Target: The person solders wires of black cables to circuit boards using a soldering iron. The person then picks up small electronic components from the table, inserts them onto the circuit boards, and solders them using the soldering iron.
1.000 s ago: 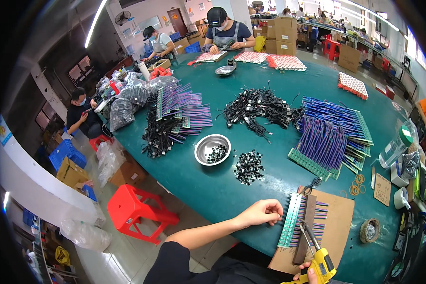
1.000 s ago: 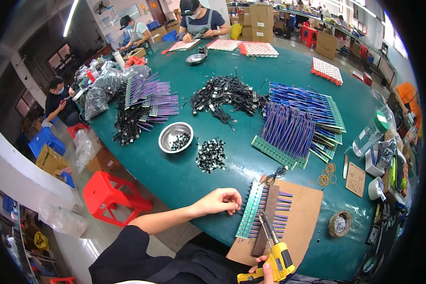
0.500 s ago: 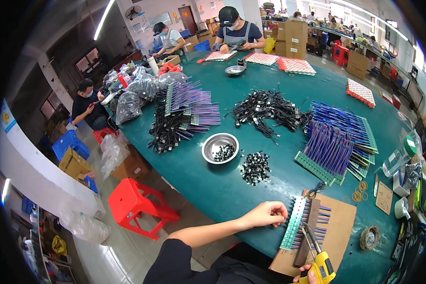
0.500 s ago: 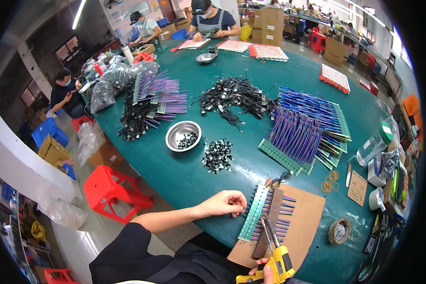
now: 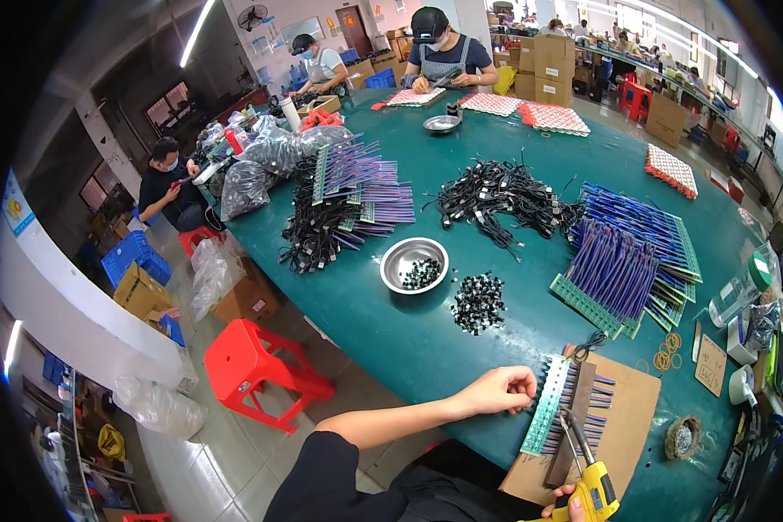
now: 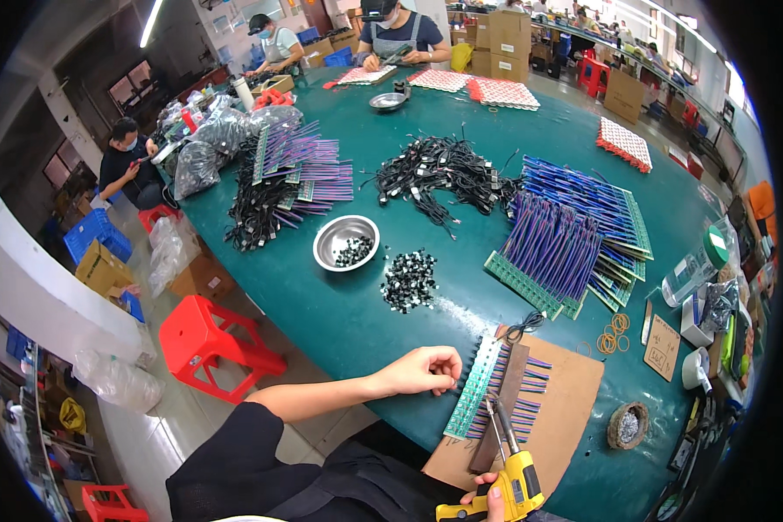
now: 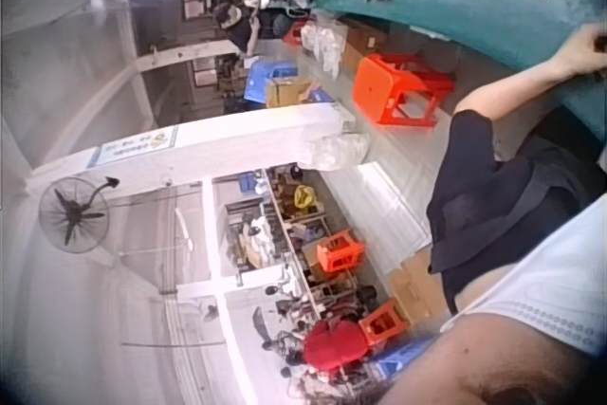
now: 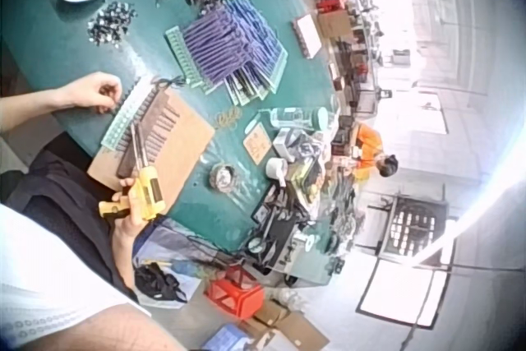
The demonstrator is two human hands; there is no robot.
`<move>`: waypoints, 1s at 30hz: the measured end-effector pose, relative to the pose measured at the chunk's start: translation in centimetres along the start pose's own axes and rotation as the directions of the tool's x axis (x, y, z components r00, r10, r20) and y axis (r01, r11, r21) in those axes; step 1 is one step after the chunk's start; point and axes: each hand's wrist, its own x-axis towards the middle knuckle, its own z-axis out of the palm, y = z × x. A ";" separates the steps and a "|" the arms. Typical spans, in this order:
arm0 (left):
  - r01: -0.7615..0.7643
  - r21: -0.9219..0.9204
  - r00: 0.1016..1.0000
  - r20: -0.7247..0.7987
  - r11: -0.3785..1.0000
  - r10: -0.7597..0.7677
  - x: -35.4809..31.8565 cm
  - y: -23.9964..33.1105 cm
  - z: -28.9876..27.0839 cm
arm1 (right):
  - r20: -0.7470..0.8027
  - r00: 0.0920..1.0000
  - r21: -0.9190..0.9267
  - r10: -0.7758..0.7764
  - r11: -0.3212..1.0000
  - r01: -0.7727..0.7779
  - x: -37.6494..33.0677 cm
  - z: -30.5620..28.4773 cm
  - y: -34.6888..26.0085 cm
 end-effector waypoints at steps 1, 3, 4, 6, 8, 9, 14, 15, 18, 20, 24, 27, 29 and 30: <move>-0.005 0.008 1.000 -0.004 1.000 0.005 0.0 0.0 0.0 | 0.000 1.000 0.003 -0.011 1.000 0.011 0.0 0.2 -0.1; -0.007 0.010 1.000 0.000 1.000 0.007 0.0 -0.1 0.0 | 0.001 1.000 0.006 -0.023 1.000 0.023 0.0 0.1 0.0; -0.009 0.010 1.000 0.007 1.000 0.009 0.1 -0.1 0.0 | 0.013 1.000 0.001 -0.008 1.000 0.008 0.1 -0.2 0.0; -0.004 0.018 1.000 0.003 1.000 0.004 0.1 0.0 0.1 | 0.024 1.000 -0.005 0.005 1.000 -0.005 0.1 -0.5 0.0; 0.001 0.026 1.000 0.002 1.000 -0.001 0.2 0.0 0.2 | 0.011 1.000 -0.009 0.008 1.000 -0.007 0.0 -0.4 0.0; -0.003 0.028 1.000 -0.001 1.000 0.003 0.3 -0.1 0.1 | 0.006 1.000 -0.011 0.008 1.000 -0.008 0.0 -0.4 0.0; -0.001 0.043 1.000 -0.005 0.999 0.002 0.2 0.1 0.0 | -0.016 1.000 -0.028 0.009 1.000 -0.009 -0.3 0.0 -0.2; -0.003 0.037 1.000 -0.003 0.999 0.003 0.1 0.1 0.0 | -0.016 1.000 -0.032 0.010 0.999 -0.010 -0.3 0.2 -0.3; -0.017 0.012 1.000 -0.003 1.000 0.017 0.0 -0.2 -0.1 | 0.001 1.000 -0.051 0.015 0.999 -0.015 0.0 0.8 -0.6; -0.021 -0.006 1.000 0.004 1.000 0.021 0.1 -0.3 0.0 | -0.019 0.998 -0.053 -0.061 0.997 0.060 -0.6 2.7 -1.0; -0.014 0.035 1.000 -0.022 0.999 0.015 -0.1 -0.1 0.3 | -0.035 0.991 0.001 -0.131 0.991 0.131 -0.5 2.9 -0.7; -0.015 0.051 1.000 -0.026 0.999 0.016 -0.2 0.0 0.4 | -0.027 0.988 0.020 -0.152 0.988 0.153 -0.6 3.1 -0.9; -0.022 0.027 0.999 -0.023 0.999 0.022 -0.2 -0.2 0.3 | -0.018 0.988 0.051 -0.153 0.987 0.154 -0.6 3.0 -0.8; -0.025 0.018 1.000 -0.015 1.000 0.026 -0.1 -0.5 0.2 | -0.020 0.988 0.051 -0.152 0.987 0.153 -0.8 3.1 -1.0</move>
